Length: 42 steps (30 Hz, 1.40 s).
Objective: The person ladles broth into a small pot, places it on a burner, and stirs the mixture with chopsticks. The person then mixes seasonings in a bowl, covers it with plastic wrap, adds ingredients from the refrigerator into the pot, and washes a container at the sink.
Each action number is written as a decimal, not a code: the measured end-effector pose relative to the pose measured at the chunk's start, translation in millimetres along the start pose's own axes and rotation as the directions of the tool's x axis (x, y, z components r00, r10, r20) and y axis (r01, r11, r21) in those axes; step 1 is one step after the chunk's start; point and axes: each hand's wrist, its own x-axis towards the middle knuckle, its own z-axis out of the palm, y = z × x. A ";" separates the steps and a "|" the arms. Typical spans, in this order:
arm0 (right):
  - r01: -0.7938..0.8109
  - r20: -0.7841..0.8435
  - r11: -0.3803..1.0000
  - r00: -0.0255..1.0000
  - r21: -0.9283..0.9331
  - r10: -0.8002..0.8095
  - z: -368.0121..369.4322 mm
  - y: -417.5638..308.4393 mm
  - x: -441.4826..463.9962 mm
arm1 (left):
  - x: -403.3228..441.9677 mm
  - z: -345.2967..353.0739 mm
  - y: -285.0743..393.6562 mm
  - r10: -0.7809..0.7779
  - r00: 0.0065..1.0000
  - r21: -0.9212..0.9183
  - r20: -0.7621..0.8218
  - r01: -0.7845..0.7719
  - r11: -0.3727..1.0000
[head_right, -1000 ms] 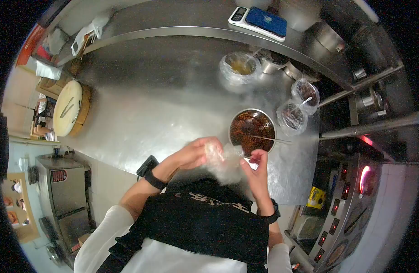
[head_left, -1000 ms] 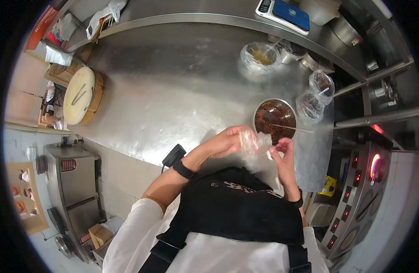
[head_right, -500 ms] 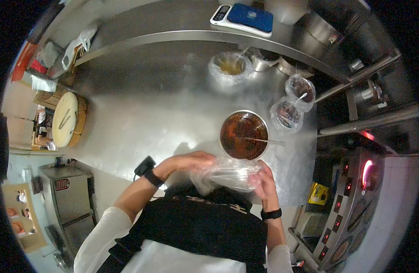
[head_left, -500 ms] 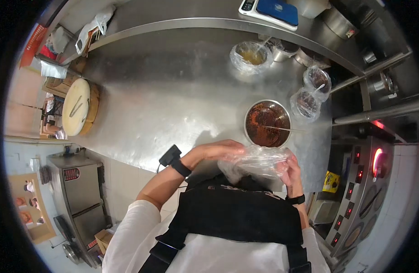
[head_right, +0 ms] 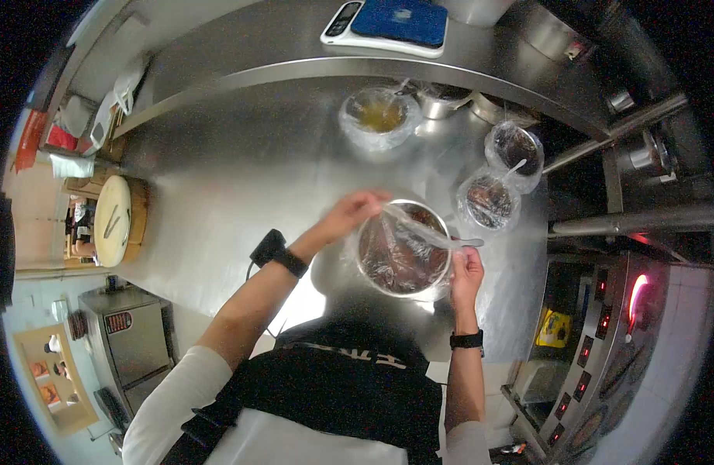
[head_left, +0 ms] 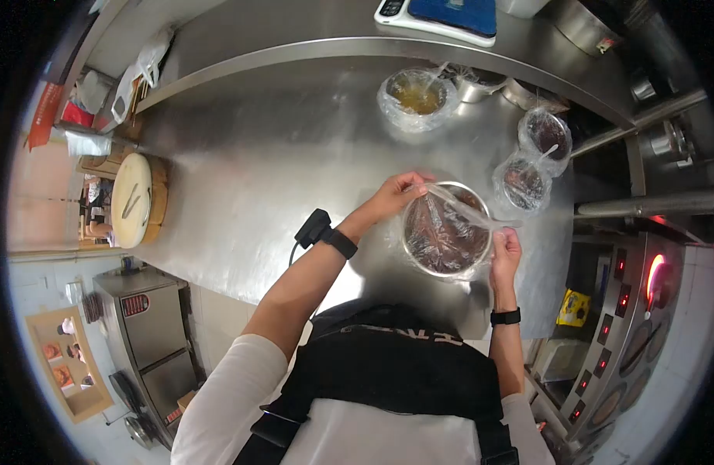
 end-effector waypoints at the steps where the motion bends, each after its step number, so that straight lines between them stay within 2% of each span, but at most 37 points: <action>1: 0.005 -0.004 1.000 1.000 0.004 -0.005 3.5 1.6 7.7 | 9.0 -0.2 -1.6 0.003 1.000 0.003 0.006 -0.003 1.000; 3: 0.098 0.025 0.989 0.994 0.107 -0.102 10.2 6.6 22.5 | 22.7 1.7 -2.3 -0.167 0.986 0.002 0.028 0.167 0.986; 5: 0.116 0.024 0.990 0.993 0.084 -0.119 12.9 8.1 32.7 | 34.7 3.9 -7.0 -0.177 0.984 -0.010 0.017 0.177 0.984; 8: -0.146 0.075 0.978 0.988 0.152 0.136 10.9 16.2 43.0 | 46.0 4.6 -26.8 -0.216 0.976 0.002 -0.013 0.216 0.976; 9: -0.142 0.073 0.978 0.989 0.153 0.132 9.8 16.8 37.8 | 48.2 4.0 -31.6 -0.244 0.969 0.027 -0.030 0.245 0.969; 11: -0.015 -0.150 0.998 0.988 0.053 0.023 4.7 17.9 16.4 | 42.0 -1.7 -35.5 -0.215 0.973 0.019 -0.082 0.218 0.976; 13: -0.043 -0.188 0.983 0.982 -0.176 0.009 -28.3 52.2 -22.2 | 23.4 -11.3 -33.6 -0.185 0.959 -0.004 -0.214 0.188 0.982; 14: -0.171 -0.102 0.980 0.982 -0.100 0.161 -27.3 51.1 -48.0 | 11.0 -21.3 -31.6 -0.176 0.943 -0.009 -0.282 0.181 0.983; 15: -0.305 -0.003 0.952 0.952 -0.036 0.305 -9.4 42.5 -69.3 | -3.2 -28.5 -18.4 -0.271 0.918 -0.093 -0.289 0.255 0.962; 16: -0.347 0.049 0.934 0.938 0.092 0.343 17.0 34.0 -77.1 | -20.0 -34.6 -5.1 -0.367 0.884 -0.180 -0.291 0.326 0.928; 17: -0.391 0.109 0.896 0.920 0.213 0.376 38.5 29.1 -81.4 | -38.1 -42.8 -11.2 -0.419 0.851 -0.163 -0.317 0.386 0.908; 18: -0.387 0.118 0.899 0.921 0.203 0.370 49.4 27.3 -79.5 | -57.2 -50.3 -23.1 -0.466 0.814 -0.148 -0.346 0.443 0.884; 20: -0.428 0.138 0.876 0.903 0.221 0.406 67.3 21.2 -68.3 | -99.9 -59.2 -45.1 -0.471 0.781 -0.126 -0.409 0.463 0.877; 21: -0.418 0.149 0.881 0.907 0.221 0.393 72.5 20.6 -59.3 | -115.6 -55.6 -35.3 -0.557 0.703 -0.167 -0.441 0.546 0.821; 24: -0.320 0.084 0.907 0.947 0.275 0.309 89.5 18.3 -29.1 | -168.8 -54.3 -26.1 -0.564 0.687 -0.259 -0.459 0.504 0.824; 25: -0.309 0.089 0.911 0.951 0.274 0.296 95.2 12.4 -17.0 | -184.7 -58.5 -23.9 -0.600 0.631 -0.297 -0.491 0.526 0.797; 26: -0.291 0.030 0.909 0.955 0.298 0.296 99.2 5.8 -4.8 | -200.2 -59.6 -21.9 -0.576 0.622 -0.386 -0.531 0.428 0.817; 29: -0.249 -0.096 0.915 0.951 0.317 0.292 104.1 -8.5 39.4 | -251.3 -73.5 -34.9 -0.543 0.557 -0.386 -0.628 0.383 0.840; 30: -0.245 -0.086 0.917 0.955 0.316 0.284 103.7 -9.7 55.4 | -265.1 -74.4 -34.0 -0.546 0.525 -0.381 -0.652 0.396 0.836; 32: -0.144 -0.174 0.935 0.962 0.325 0.209 100.4 -9.4 84.5 | -287.6 -71.1 -28.4 -0.539 0.485 -0.377 -0.689 0.395 0.837; 33: -0.146 -0.150 0.936 0.968 0.320 0.202 95.8 -6.4 96.0 | -296.2 -65.4 -19.9 -0.545 0.431 -0.369 -0.719 0.427 0.826; 35: 0.007 -0.285 0.948 0.955 0.319 0.089 90.5 -2.5 124.2 | -313.9 -53.4 -18.5 -0.533 0.337 -0.387 -0.776 0.412 0.825; 36: 0.015 -0.309 0.947 0.947 0.321 0.090 84.0 3.0 141.6 | -328.1 -45.8 -21.0 -0.540 0.312 -0.380 -0.782 0.447 0.810; 37: 0.015 -0.322 0.945 0.942 0.326 0.096 73.4 9.0 160.2 | -343.9 -37.2 -23.9 -0.543 0.276 -0.377 -0.793 0.478 0.794; 38: -0.020 -0.211 0.922 0.971 0.386 0.109 59.6 10.8 178.7 | -357.6 -26.6 -29.6 -0.512 0.290 -0.345 -0.809 0.472 0.812; 39: -0.001 -0.207 0.924 0.975 0.382 0.086 58.2 14.6 187.5 | -369.7 -14.1 -34.6 -0.519 0.263 -0.360 -0.813 0.473 0.804; 42: 0.123 -0.333 0.942 0.943 0.311 -0.013 67.1 11.6 170.4 | -409.1 23.8 -43.2 -0.585 0.130 -0.515 -0.801 0.351 0.782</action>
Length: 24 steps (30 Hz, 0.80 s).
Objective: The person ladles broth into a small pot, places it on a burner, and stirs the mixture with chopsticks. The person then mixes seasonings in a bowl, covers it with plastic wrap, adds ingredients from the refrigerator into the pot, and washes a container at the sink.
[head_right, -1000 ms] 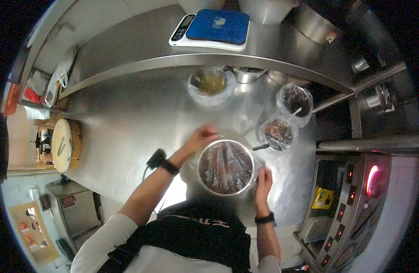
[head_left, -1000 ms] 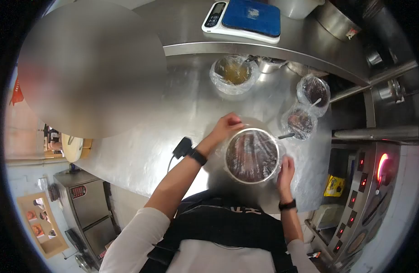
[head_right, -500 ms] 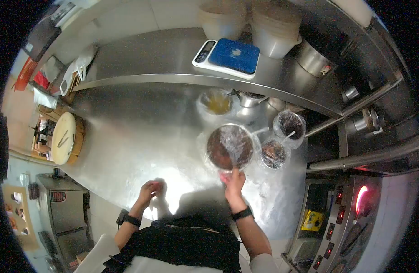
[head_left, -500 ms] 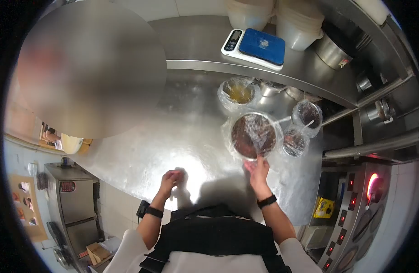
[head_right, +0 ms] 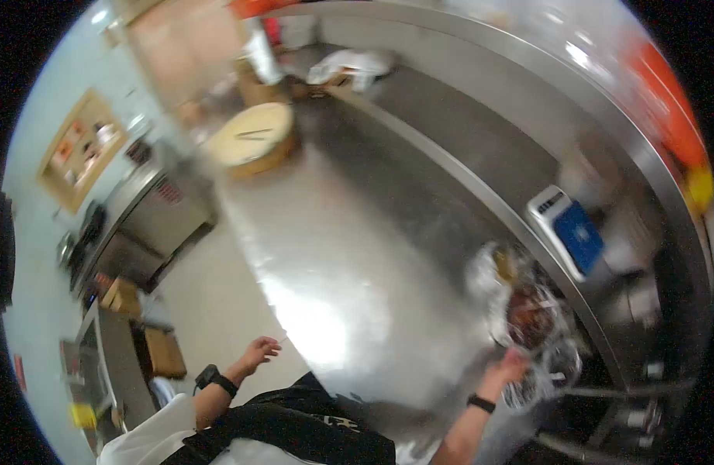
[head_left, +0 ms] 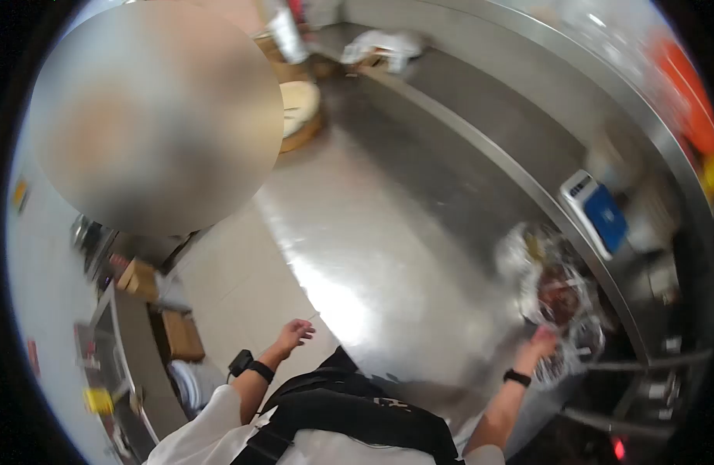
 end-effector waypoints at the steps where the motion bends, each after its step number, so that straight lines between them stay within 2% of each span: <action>1: 0.005 0.079 1.000 0.997 -0.010 -0.004 -14.2 10.0 3.3 | -8.4 -11.6 -20.0 -0.053 0.998 -0.070 -0.030 0.051 0.996; 2: -0.205 0.390 0.961 0.913 0.184 0.120 -82.7 87.2 93.7 | -19.9 -24.6 -37.3 -0.103 0.990 -0.098 -0.093 0.094 0.991; 3: -0.038 0.079 0.999 0.996 -0.039 0.041 -26.1 25.1 -19.3 | -26.2 -42.1 -60.1 -0.109 0.985 -0.151 -0.131 0.089 0.985; 4: -0.089 0.159 0.994 0.983 -0.059 0.097 -41.6 46.7 -23.9 | -31.5 -66.7 -88.8 -0.220 0.963 -0.189 -0.156 0.190 0.963; 5: -0.117 0.367 0.983 0.916 -0.141 0.162 -53.2 63.0 -42.1 | -34.9 -90.1 -119.9 -0.330 0.930 -0.228 -0.162 0.290 0.930; 6: -0.121 0.545 0.966 0.806 -0.227 0.229 -61.5 77.2 -68.5 | -37.3 -112.9 -151.7 -0.339 0.926 -0.276 -0.166 0.286 0.917; 8: -0.258 0.718 0.916 0.568 -0.307 0.401 -49.3 69.1 -195.6 | -38.0 -152.4 -211.5 -0.515 0.813 -0.435 -0.274 0.373 0.820; 10: -0.250 0.571 0.762 0.535 -0.597 0.623 -31.3 65.0 -313.3 | -39.0 -190.5 -246.1 -0.376 0.846 -0.045 -0.379 0.389 0.920; 12: -0.117 0.653 0.690 0.244 -0.715 0.717 -32.3 95.6 -396.0 | -35.4 -211.5 -265.8 -0.128 0.810 -0.044 -0.572 0.126 0.991; 13: -0.013 0.594 0.596 0.070 -0.803 0.801 -27.5 107.9 -434.3 | -32.4 -226.6 -259.8 -0.136 0.854 -0.054 -0.502 0.126 0.991; 14: 0.120 0.517 0.518 -0.045 -0.847 0.855 -23.1 128.8 -463.0 | -29.7 -243.9 -240.0 -0.134 0.891 -0.064 -0.433 0.118 0.991; 15: 0.253 0.415 0.439 -0.145 -0.862 0.898 -20.7 156.2 -487.9 | -29.1 -259.7 -216.9 -0.249 0.910 -0.225 -0.332 0.180 0.957; 16: 0.490 0.516 0.555 -0.229 -0.672 0.826 -18.5 190.1 -508.9 | -24.1 -274.0 -194.5 -0.342 0.915 -0.370 -0.215 0.247 0.895; 17: 0.666 0.574 0.623 -0.342 -0.410 0.744 -13.7 216.1 -530.0 | -12.9 -286.2 -184.3 -0.266 0.946 -0.309 -0.188 0.200 0.930; 18: 0.747 0.561 0.593 -0.363 -0.302 0.744 5.3 225.1 -556.0 | -2.5 -293.4 -176.9 -0.189 0.970 -0.247 -0.153 0.148 0.958; 19: 0.811 0.548 0.554 -0.383 -0.185 0.744 30.3 234.1 -584.0 | 7.6 -296.0 -170.7 0.021 0.975 -0.157 -0.222 -0.057 0.986; 20: 0.840 0.621 0.540 -0.402 -0.042 0.673 48.6 263.2 -599.2 | 21.2 -297.2 -162.3 0.235 0.934 -0.055 -0.268 -0.259 0.964; 21: 0.859 0.680 0.503 -0.427 0.099 0.596 65.9 292.3 -609.6 | 26.7 -299.1 -136.9 0.159 0.965 -0.147 -0.210 -0.192 0.970; 22: 0.901 0.697 0.395 -0.401 0.181 0.595 91.9 301.3 -628.4 | 31.2 -304.9 -110.2 0.081 0.987 -0.235 -0.141 -0.113 0.965; 23: 0.925 0.711 0.277 -0.377 0.259 0.594 120.1 308.1 -647.6 | 44.6 -311.1 -99.0 0.069 0.990 -0.239 -0.125 -0.098 0.966; 24: 0.926 0.708 0.145 -0.361 0.349 0.607 144.3 322.5 -659.9 | 57.8 -317.6 -92.0 0.178 0.983 -0.263 -0.043 -0.183 0.947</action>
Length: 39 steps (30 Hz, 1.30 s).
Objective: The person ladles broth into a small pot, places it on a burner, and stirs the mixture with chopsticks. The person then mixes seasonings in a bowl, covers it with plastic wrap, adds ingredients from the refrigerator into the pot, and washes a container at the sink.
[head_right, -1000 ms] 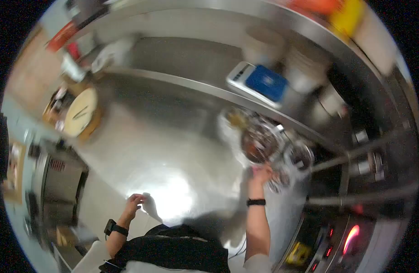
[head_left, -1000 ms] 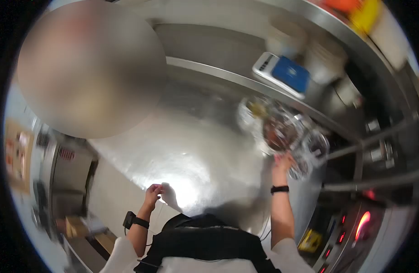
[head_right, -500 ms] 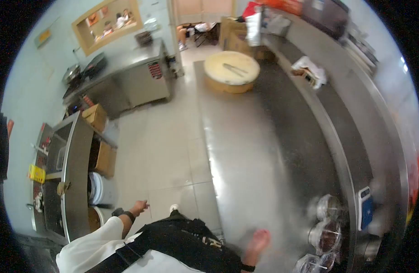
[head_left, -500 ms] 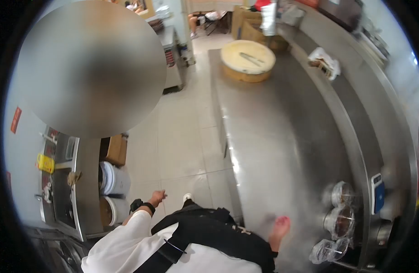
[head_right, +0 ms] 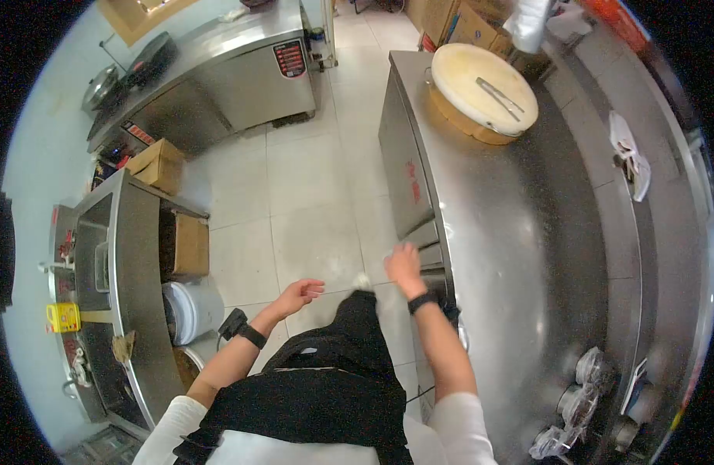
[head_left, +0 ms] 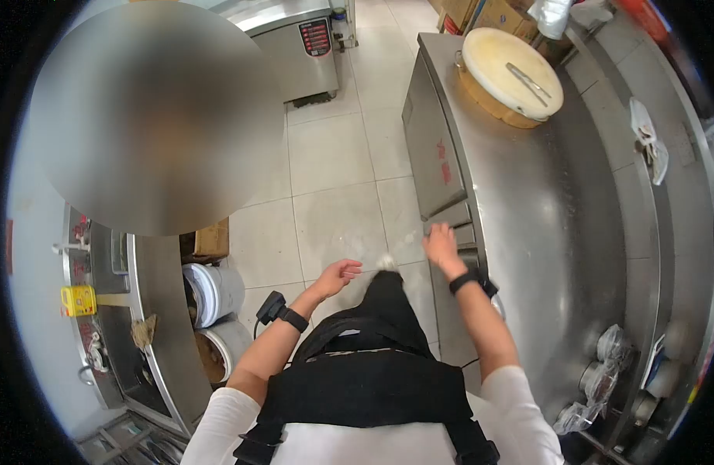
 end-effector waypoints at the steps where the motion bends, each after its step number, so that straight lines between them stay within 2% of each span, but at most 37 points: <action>1: -0.011 0.015 0.988 1.000 -0.155 0.013 -0.6 2.4 26.0 | 11.8 -8.0 2.9 0.083 0.991 -0.036 0.102 -0.080 0.996; 3: -0.054 0.040 0.913 0.996 -0.404 0.076 8.9 17.3 69.1 | 30.4 -25.0 3.1 0.048 0.993 -0.002 0.109 -0.048 0.999; 4: -0.120 0.072 0.847 0.981 -0.517 0.183 14.0 29.0 88.1 | 40.1 -31.7 3.5 0.036 0.993 0.036 0.109 -0.040 0.999; 5: -0.142 0.051 0.804 0.976 -0.577 0.210 25.0 43.5 99.3 | 47.5 -43.1 3.0 0.009 0.995 0.046 0.103 -0.014 0.999; 6: -0.164 0.031 0.756 0.971 -0.634 0.237 36.5 58.6 111.0 | 48.3 -55.4 1.6 -0.060 0.995 -0.003 0.080 0.061 0.998; 7: -0.167 -0.032 0.742 0.981 -0.649 0.193 52.7 69.9 106.4 | 49.9 -71.5 1.4 -0.135 0.988 -0.049 0.071 0.139 0.989; 9: -0.190 0.072 0.679 0.938 -0.709 0.338 50.7 59.5 108.8 | 61.6 -112.2 -2.6 -0.231 0.971 -0.056 0.066 0.235 0.970; 11: -0.163 0.089 0.653 0.938 -0.739 0.335 44.0 47.4 110.0 | 79.1 -142.0 -9.6 -0.338 0.940 -0.112 0.037 0.340 0.934; 13: -0.165 0.137 0.769 0.940 -0.618 0.312 46.2 42.1 106.8 | 106.1 -162.2 17.1 -0.368 0.929 -0.096 -0.044 0.363 0.927; 14: -0.081 0.183 0.795 0.954 -0.601 0.236 42.0 20.8 101.3 | 123.4 -172.1 20.8 -0.354 0.933 -0.101 -0.060 0.347 0.932; 16: -0.056 0.347 0.921 0.916 -0.385 0.201 33.3 -35.8 104.7 | 160.7 -186.5 35.1 -0.335 0.941 -0.133 -0.049 0.326 0.936; 17: -0.003 0.244 0.991 0.969 -0.137 0.036 24.1 -65.6 105.2 | 174.6 -192.5 38.9 -0.322 0.946 -0.145 -0.032 0.314 0.938; 18: 0.070 0.111 0.991 0.990 0.115 -0.083 9.5 -92.5 105.2 | 189.7 -196.2 40.5 -0.279 0.960 -0.109 -0.017 0.275 0.955; 19: 0.077 0.156 0.938 0.978 0.339 -0.137 -3.0 -115.9 115.0 | 205.1 -201.0 41.6 -0.235 0.972 -0.073 0.009 0.235 0.969; 20: 0.146 0.159 0.910 0.962 0.389 -0.223 -5.8 -128.1 120.4 | 215.7 -205.9 49.9 -0.194 0.981 -0.121 0.004 0.193 0.974; 21: 0.122 0.213 0.888 0.948 0.444 -0.237 -3.3 -131.5 124.4 | 228.1 -211.2 62.4 -0.145 0.989 -0.163 0.003 0.144 0.976; 23: -0.159 0.319 0.824 0.947 0.543 -0.028 21.5 -117.6 131.8 | 243.1 -226.5 79.9 -0.167 0.986 -0.134 -0.019 0.163 0.977; 24: -0.233 0.287 0.821 0.954 0.521 0.088 33.7 -108.1 141.7 | 245.5 -233.8 90.3 -0.190 0.981 -0.148 -0.048 0.181 0.972; 25: -0.441 0.359 0.687 0.893 0.577 0.272 50.9 -88.7 147.7 | 248.6 -243.8 104.3 -0.236 0.969 -0.018 -0.071 0.235 0.972; 26: -0.545 0.368 0.498 0.833 0.675 0.414 72.7 -65.7 152.1 | 251.4 -253.9 108.2 -0.287 0.952 0.062 -0.111 0.295 0.954; 27: -0.571 0.369 0.379 0.792 0.728 0.486 83.2 -44.0 165.1 | 253.5 -262.0 108.2 -0.350 0.917 0.052 -0.191 0.365 0.929; 28: -0.574 0.325 0.353 0.762 0.739 0.560 86.8 -30.1 186.1 | 253.3 -269.5 110.6 -0.355 0.885 0.070 -0.300 0.392 0.917; 30: -0.476 0.220 0.243 0.723 0.845 0.655 108.1 14.2 209.8 | 245.9 -314.0 92.7 -0.328 0.784 0.265 -0.527 0.518 0.813; 31: -0.429 0.213 0.145 0.680 0.892 0.702 112.2 30.2 223.2 | 242.4 -347.0 76.7 -0.119 0.818 0.370 -0.563 0.378 0.849; 32: -0.366 0.209 0.052 0.637 0.929 0.742 115.2 44.5 235.1 | 241.5 -385.4 60.5 0.099 0.811 0.474 -0.577 0.234 0.849; 33: -0.378 0.207 0.061 0.627 0.924 0.751 119.7 61.8 242.0 | 245.9 -416.9 58.0 0.151 0.728 0.509 -0.669 0.301 0.807; 35: -0.219 0.128 -0.003 0.558 0.976 0.820 125.2 98.4 254.7 | 259.0 -481.4 51.9 0.336 0.680 0.676 -0.652 0.320 0.664; 36: -0.221 0.123 0.003 0.554 0.975 0.824 124.8 117.6 256.0 | 265.3 -510.4 51.2 0.390 0.684 0.739 -0.617 0.333 0.585; 38: -0.024 0.152 -0.159 0.459 0.987 0.875 121.6 158.9 254.0 | 273.4 -553.4 52.5 0.430 0.714 0.816 -0.552 0.357 0.455; 39: 0.126 0.130 -0.223 0.512 0.967 0.849 120.5 180.2 247.4 | 272.8 -568.9 53.7 0.431 0.731 0.836 -0.529 0.361 0.414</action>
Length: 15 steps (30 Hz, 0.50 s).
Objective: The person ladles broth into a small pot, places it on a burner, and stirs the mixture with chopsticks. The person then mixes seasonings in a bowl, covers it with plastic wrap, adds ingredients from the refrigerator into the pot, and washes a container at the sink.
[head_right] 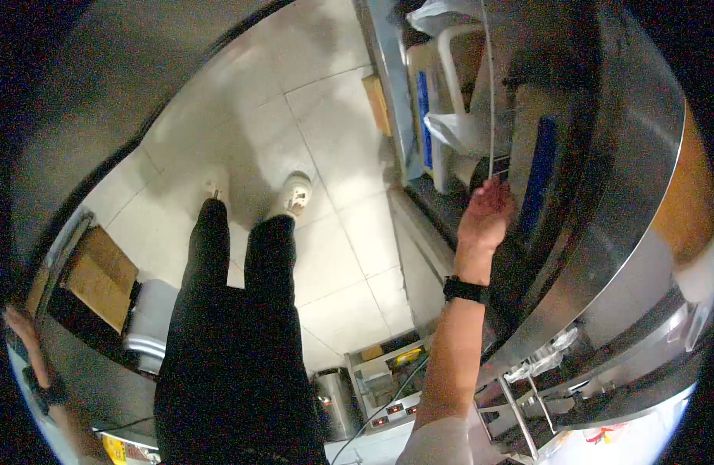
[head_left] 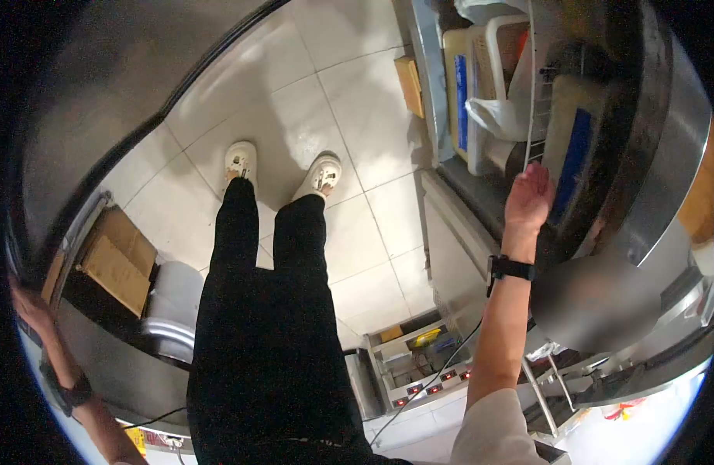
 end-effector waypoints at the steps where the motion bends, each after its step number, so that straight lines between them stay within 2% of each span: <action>1: -0.004 -0.171 0.989 0.985 0.148 0.029 4.7 -11.5 9.4 | 5.7 -3.8 -10.1 0.022 1.000 0.031 0.017 -0.023 0.999; 2: 0.018 -0.326 0.955 0.942 0.297 0.084 11.5 -22.5 19.3 | 11.7 -5.7 -17.4 0.043 0.999 0.052 0.022 -0.044 0.998; 3: 0.027 -0.309 0.951 0.948 0.308 0.073 10.9 -31.8 28.3 | 16.0 -8.7 -22.8 0.062 0.998 0.070 0.022 -0.063 0.996; 5: -0.063 -0.368 0.904 0.900 0.422 0.235 5.2 -49.1 42.2 | 26.7 -10.8 -31.1 0.106 0.994 0.095 0.022 -0.108 0.990; 6: -0.061 -0.364 0.901 0.902 0.429 0.234 -3.0 -54.9 52.0 | 32.5 -12.0 -33.2 0.129 0.991 0.103 0.017 -0.131 0.986; 9: -0.056 -0.210 0.931 0.968 0.361 0.140 -12.5 -58.3 63.4 | 54.7 -13.4 -32.9 0.213 0.977 0.119 0.008 -0.212 0.970; 10: -0.073 -0.212 0.844 0.953 0.531 0.216 -12.0 -62.9 65.7 | 61.4 -12.7 -31.9 0.240 0.971 0.127 0.003 -0.238 0.963; 12: -0.077 -0.199 0.721 0.936 0.688 0.290 -15.9 -67.2 68.5 | 72.1 -6.0 -16.9 0.307 0.951 0.131 -0.025 -0.301 0.944; 13: -0.157 -0.084 0.688 0.949 0.709 0.303 -24.2 -69.7 71.9 | 77.2 -2.3 -9.7 0.360 0.932 0.145 -0.039 -0.352 0.925; 14: -0.239 0.036 0.652 0.950 0.720 0.309 -31.4 -69.0 73.9 | 81.2 4.2 -0.9 0.440 0.895 0.158 -0.076 -0.424 0.892; 15: -0.239 0.042 0.645 0.951 0.726 0.305 -35.6 -62.0 73.8 | 76.4 6.4 50.5 0.669 0.740 0.446 -0.061 -0.580 0.682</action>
